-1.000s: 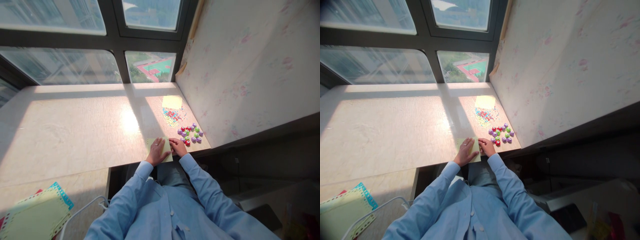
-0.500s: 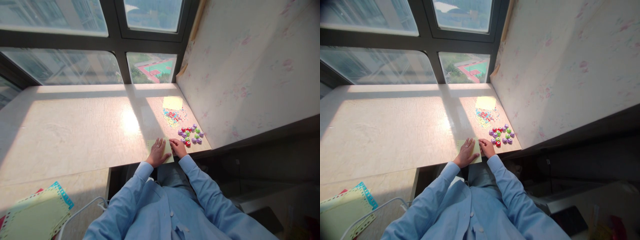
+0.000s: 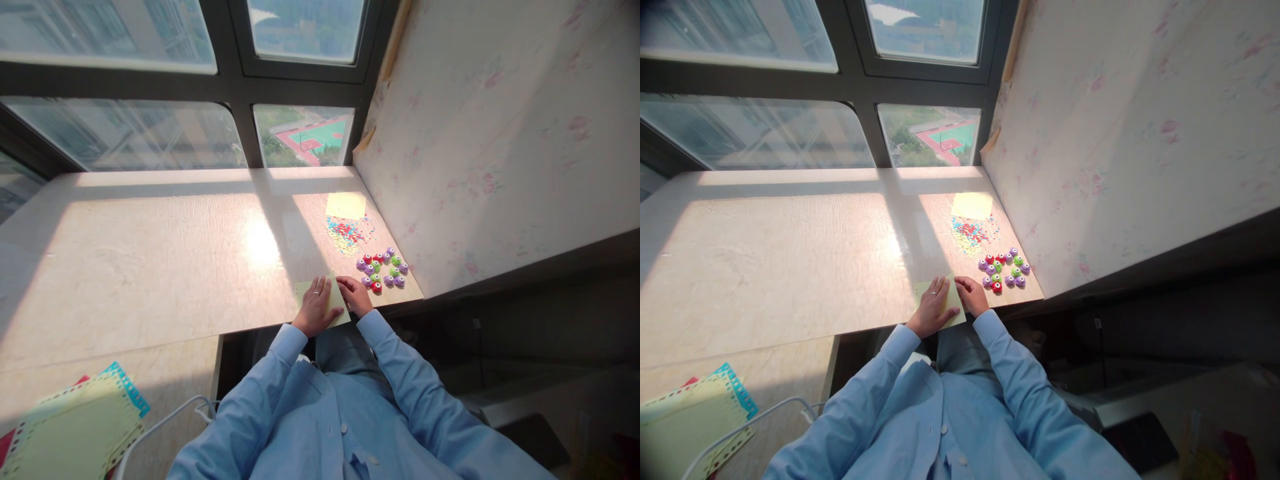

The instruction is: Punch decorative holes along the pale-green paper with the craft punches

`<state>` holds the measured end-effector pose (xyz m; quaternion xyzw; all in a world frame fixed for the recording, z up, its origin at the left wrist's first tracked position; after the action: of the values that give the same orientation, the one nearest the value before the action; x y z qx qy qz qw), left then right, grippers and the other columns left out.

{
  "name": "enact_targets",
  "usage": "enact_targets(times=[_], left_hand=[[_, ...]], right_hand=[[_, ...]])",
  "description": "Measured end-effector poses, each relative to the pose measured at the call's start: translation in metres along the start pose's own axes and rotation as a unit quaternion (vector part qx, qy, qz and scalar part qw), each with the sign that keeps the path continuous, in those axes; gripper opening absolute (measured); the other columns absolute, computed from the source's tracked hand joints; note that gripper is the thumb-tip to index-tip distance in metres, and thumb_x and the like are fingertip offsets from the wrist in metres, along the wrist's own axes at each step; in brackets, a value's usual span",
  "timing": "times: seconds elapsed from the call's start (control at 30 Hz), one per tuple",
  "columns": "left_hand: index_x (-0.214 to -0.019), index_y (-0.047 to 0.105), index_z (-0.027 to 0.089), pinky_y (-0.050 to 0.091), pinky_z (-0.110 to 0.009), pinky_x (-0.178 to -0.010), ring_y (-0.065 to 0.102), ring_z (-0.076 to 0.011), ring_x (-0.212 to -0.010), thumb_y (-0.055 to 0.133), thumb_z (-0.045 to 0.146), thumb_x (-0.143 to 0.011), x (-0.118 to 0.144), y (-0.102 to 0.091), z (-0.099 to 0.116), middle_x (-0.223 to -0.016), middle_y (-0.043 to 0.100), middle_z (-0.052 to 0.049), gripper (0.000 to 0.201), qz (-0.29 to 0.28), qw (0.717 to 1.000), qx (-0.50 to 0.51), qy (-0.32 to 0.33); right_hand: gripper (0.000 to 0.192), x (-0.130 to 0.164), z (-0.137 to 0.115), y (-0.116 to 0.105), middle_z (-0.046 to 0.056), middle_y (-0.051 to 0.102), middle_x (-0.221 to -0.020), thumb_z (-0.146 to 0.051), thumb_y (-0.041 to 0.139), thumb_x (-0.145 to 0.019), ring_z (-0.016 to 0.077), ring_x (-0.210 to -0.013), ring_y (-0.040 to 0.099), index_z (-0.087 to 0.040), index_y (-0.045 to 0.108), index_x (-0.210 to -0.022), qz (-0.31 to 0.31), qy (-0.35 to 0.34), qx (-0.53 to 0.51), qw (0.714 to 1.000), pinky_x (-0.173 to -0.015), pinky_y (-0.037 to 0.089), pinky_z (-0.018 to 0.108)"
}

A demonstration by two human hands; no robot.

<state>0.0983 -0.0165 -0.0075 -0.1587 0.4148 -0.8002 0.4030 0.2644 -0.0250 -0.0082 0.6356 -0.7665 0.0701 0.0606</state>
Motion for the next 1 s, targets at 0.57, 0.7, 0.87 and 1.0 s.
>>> enact_targets(times=[0.57, 0.7, 0.87, 1.0], left_hand=[[-0.147, 0.029, 0.012, 0.030, -0.053, -0.111, 0.025, -0.0352, -0.142, 0.052, 0.054, -0.087, 0.006, -0.004, 0.008, -0.150, 0.033, -0.022, 0.078, 0.019, 1.000, 0.007, -0.008], [-0.146, 0.032, 0.012, 0.031, -0.054, -0.110, 0.025, -0.0357, -0.142, 0.052, 0.055, -0.087, 0.008, -0.004, 0.012, -0.150, 0.032, -0.021, 0.076, 0.020, 1.000, 0.008, -0.016], [-0.144, 0.037, 0.015, 0.032, -0.054, -0.109, 0.028, -0.0344, -0.141, 0.054, 0.052, -0.087, 0.011, -0.004, 0.017, -0.150, 0.035, -0.019, 0.070, 0.046, 0.999, 0.010, -0.017], [-0.139, 0.044, 0.014, 0.033, -0.054, -0.110, 0.031, -0.0337, -0.139, 0.055, 0.053, -0.087, 0.012, -0.007, 0.020, -0.147, 0.040, -0.019, 0.066, 0.064, 0.997, 0.030, -0.026]], right_hand=[[0.046, 0.003, 0.004, 0.001, 0.010, 0.069, -0.108, -0.051, 0.064, -0.076, 0.0194, -0.089, 0.066, -0.017, 0.068, -0.106, 0.003, -0.032, 0.032, 0.999, -0.083, 0.055, 0.035], [0.037, 0.008, -0.001, 0.000, 0.008, 0.069, -0.107, -0.046, 0.057, -0.084, 0.0200, -0.097, 0.065, -0.019, 0.069, -0.104, 0.002, -0.095, 0.112, 0.989, -0.091, 0.052, 0.036], [0.031, 0.014, -0.008, -0.001, 0.007, 0.071, -0.097, -0.041, 0.050, -0.090, 0.0184, -0.090, 0.065, -0.020, 0.071, -0.100, 0.009, -0.206, 0.214, 0.955, -0.086, 0.052, 0.033], [0.031, 0.019, -0.014, 0.000, 0.007, 0.070, -0.093, -0.040, 0.048, -0.092, 0.0171, -0.085, 0.065, -0.020, 0.070, -0.101, 0.002, -0.238, 0.237, 0.942, -0.080, 0.053, 0.030]])
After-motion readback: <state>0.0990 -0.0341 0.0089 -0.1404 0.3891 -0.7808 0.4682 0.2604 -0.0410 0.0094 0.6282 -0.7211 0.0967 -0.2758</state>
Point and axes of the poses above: each hand's wrist, its own x-axis away from the middle knuckle, its own y-axis out of the palm, z = x × y, the point moved 1 cm from there along -x, towards the middle knuckle
